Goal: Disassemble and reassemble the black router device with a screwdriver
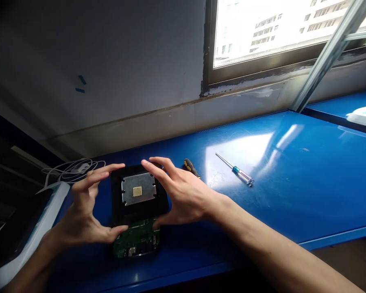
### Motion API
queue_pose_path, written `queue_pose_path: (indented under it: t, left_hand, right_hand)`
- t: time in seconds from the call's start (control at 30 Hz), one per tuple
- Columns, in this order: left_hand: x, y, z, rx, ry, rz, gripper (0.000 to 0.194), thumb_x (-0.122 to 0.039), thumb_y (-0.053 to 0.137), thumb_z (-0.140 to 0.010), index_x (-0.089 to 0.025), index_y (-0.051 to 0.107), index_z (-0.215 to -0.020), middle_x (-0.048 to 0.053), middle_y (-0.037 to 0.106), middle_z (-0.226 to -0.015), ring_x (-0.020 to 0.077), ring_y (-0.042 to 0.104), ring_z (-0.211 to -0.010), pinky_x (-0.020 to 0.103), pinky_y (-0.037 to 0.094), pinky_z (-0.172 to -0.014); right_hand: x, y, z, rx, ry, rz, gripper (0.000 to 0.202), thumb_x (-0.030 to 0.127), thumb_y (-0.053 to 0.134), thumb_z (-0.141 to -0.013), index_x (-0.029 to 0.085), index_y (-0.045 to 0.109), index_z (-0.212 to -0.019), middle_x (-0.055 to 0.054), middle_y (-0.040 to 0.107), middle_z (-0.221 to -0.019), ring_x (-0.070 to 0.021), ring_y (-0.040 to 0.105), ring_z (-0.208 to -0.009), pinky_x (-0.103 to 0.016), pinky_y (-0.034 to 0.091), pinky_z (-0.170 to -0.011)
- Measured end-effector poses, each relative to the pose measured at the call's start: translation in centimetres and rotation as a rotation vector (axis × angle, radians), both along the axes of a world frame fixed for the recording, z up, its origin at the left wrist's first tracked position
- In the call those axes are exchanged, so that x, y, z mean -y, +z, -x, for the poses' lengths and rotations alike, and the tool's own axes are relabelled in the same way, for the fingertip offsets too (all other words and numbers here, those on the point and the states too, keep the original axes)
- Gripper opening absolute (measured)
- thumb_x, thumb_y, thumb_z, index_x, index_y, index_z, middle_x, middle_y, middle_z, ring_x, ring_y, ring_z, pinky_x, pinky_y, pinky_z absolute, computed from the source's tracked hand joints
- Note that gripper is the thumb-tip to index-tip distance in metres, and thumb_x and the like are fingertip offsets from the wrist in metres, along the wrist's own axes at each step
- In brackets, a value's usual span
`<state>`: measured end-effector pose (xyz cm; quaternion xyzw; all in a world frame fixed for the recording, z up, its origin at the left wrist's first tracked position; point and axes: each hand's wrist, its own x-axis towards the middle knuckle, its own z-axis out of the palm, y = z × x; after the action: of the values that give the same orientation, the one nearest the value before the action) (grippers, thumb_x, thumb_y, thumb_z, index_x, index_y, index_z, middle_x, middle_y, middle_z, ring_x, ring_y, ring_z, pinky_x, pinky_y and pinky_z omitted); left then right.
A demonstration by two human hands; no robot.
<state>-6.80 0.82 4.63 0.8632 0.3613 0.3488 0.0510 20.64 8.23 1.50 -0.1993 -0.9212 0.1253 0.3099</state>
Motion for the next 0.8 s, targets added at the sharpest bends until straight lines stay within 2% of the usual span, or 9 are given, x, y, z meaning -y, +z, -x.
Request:
queue_pose_path:
  t: [0.1, 0.27, 0.5, 0.73, 0.8]
  left_hand:
    - [0.08, -0.2, 0.61, -0.019, -0.001, 0.002, 0.109, -0.017, 0.091, -0.069, -0.027, 0.023, -0.153, 0.02, 0.042, -0.153, 0.0384, 0.046, -0.141, 0.065, 0.043, -0.115]
    - [-0.06, -0.13, 0.84, -0.005, -0.009, -0.016, 0.113, -0.019, 0.093, -0.067, -0.027, 0.023, -0.155, 0.018, 0.042, -0.152, 0.0389, 0.049, -0.14, 0.064, 0.044, -0.116]
    - [-0.06, -0.44, 0.58, -0.019, 0.008, 0.009, 0.109, -0.017, 0.092, -0.07, -0.032, 0.024, -0.154, 0.017, 0.041, -0.155, 0.0392, 0.047, -0.141, 0.066, 0.044, -0.114]
    - [-0.23, -0.63, 0.32, -0.113, 0.05, -0.083, 0.1, -0.023, 0.089, -0.076, -0.028, 0.026, -0.153, 0.02, 0.044, -0.155, 0.0379, 0.046, -0.141, 0.063, 0.046, -0.111]
    - [-0.29, -0.72, 0.07, -0.16, 0.067, -0.123, 0.096, -0.024, 0.087, -0.078, -0.025, 0.026, -0.152, 0.022, 0.044, -0.155, 0.0381, 0.045, -0.142, 0.065, 0.042, -0.114]
  right_hand:
    - [-0.02, -0.22, 0.15, -0.017, 0.014, -0.023, 0.136, 0.041, 0.093, -0.068, 0.023, 0.001, -0.166, -0.023, 0.035, -0.16, -0.0385, 0.056, -0.137, -0.052, 0.059, -0.105]
    - [0.03, -0.19, 0.07, -0.087, 0.018, 0.013, 0.141, 0.048, 0.094, -0.063, 0.023, 0.001, -0.166, -0.02, 0.035, -0.162, -0.0373, 0.049, -0.144, -0.047, 0.06, -0.105]
    - [0.63, 0.07, 0.01, -0.095, 0.011, 0.053, 0.134, 0.042, 0.09, -0.069, 0.026, 0.0, -0.167, -0.019, 0.034, -0.159, -0.0373, 0.049, -0.144, -0.046, 0.059, -0.108]
    - [0.76, 0.04, 0.01, -0.094, 0.011, 0.044, 0.13, 0.038, 0.086, -0.072, 0.026, -0.002, -0.167, -0.018, 0.032, -0.159, -0.0361, 0.047, -0.146, -0.043, 0.06, -0.106]
    - [0.83, 0.03, 0.12, -0.095, 0.009, 0.033, 0.13, 0.035, 0.085, -0.072, 0.027, -0.003, -0.167, -0.017, 0.032, -0.159, -0.0359, 0.047, -0.145, -0.044, 0.06, -0.106]
